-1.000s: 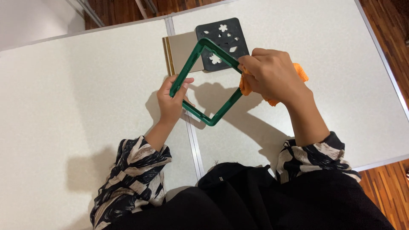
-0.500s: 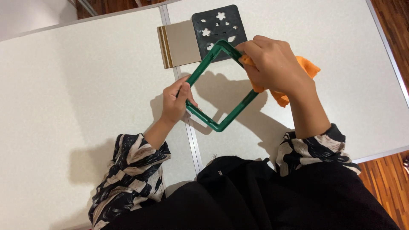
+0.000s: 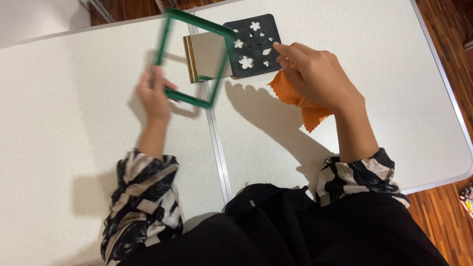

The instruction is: Wiping and cleaning craft stencils and frame components with a cloth.

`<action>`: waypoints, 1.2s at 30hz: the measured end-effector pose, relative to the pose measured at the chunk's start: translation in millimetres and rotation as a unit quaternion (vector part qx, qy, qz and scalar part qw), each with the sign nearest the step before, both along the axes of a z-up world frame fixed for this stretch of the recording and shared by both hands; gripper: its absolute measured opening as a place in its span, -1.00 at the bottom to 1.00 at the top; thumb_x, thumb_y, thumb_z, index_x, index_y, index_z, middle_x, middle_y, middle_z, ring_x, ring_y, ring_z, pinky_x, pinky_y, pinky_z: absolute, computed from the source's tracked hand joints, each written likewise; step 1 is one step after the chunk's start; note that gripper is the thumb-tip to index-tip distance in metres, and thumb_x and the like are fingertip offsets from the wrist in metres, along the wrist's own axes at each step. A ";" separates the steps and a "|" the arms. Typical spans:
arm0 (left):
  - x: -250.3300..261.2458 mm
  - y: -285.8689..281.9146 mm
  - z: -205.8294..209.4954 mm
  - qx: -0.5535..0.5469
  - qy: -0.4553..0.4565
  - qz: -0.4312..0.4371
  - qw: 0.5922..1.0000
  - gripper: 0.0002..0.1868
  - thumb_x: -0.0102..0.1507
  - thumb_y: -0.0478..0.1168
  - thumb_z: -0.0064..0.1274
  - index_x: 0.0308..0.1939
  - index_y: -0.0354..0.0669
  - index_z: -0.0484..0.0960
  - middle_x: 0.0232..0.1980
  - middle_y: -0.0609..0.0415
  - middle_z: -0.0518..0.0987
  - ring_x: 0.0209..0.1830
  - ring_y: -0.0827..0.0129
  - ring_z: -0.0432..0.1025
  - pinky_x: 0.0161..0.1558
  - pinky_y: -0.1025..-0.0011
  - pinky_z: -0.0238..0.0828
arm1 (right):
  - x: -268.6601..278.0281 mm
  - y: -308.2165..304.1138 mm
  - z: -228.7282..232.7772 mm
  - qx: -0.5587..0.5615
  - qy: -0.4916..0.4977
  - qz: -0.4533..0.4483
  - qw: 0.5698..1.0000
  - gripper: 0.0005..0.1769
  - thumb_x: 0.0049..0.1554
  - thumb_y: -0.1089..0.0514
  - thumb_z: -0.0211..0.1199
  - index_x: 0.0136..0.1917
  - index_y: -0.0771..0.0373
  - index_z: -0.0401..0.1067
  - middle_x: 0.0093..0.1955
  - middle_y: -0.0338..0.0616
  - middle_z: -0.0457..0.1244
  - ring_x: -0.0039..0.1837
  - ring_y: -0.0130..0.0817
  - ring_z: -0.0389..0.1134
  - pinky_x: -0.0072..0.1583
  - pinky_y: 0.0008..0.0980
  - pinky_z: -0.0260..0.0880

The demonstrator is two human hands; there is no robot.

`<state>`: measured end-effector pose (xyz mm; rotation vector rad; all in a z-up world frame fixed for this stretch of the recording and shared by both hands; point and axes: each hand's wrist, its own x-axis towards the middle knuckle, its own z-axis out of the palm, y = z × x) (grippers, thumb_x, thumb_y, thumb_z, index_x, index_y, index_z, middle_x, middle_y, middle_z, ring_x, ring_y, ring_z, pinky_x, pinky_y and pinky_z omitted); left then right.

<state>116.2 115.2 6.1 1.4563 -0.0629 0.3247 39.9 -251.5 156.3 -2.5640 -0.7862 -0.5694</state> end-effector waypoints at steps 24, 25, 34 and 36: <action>-1.2 92.3 0.1 0.551 0.056 0.319 0.769 -0.78 0.40 -0.13 0.13 -0.02 -0.19 0.74 -0.18 -0.05 0.67 -0.26 0.11 0.52 -0.31 0.14 0.45 | -19.5 7.0 15.2 -0.023 0.077 -0.016 0.997 -0.66 0.26 0.23 0.30 0.27 0.42 0.50 -0.14 0.13 0.43 -0.18 -0.10 0.48 -0.16 -0.26 0.48; -1.5 92.7 -1.9 0.551 0.056 0.319 0.769 -0.78 0.40 -0.13 0.13 -0.02 -0.19 0.74 -0.18 -0.05 0.67 -0.26 0.11 0.52 -0.31 0.14 0.45 | -19.3 7.5 14.4 -0.023 0.078 -0.016 0.997 -0.66 0.26 0.23 0.30 0.27 0.42 0.50 -0.14 0.13 0.43 -0.18 -0.10 0.48 -0.16 -0.26 0.48; 3.4 64.7 -21.7 0.591 -0.093 0.371 0.710 -0.55 0.48 0.01 0.12 0.26 -0.26 0.49 0.11 -0.05 0.45 0.04 0.20 0.40 -0.10 0.26 0.43 | -19.3 25.0 -0.4 0.023 0.042 0.052 0.998 -0.74 0.32 0.24 0.29 0.24 0.40 0.52 -0.09 0.06 0.41 -0.13 -0.19 0.46 -0.13 -0.33 0.44; 11.8 40.6 -44.7 0.469 -0.311 0.238 0.792 -0.61 0.56 0.03 0.04 0.36 -0.03 0.38 0.19 0.19 0.42 0.12 0.37 0.44 0.10 0.30 0.48 | -24.7 41.4 -9.4 0.127 0.010 0.034 0.991 -0.82 0.40 0.24 0.25 0.20 0.39 0.51 -0.12 -0.02 0.37 -0.16 -0.33 0.38 -0.12 -0.40 0.34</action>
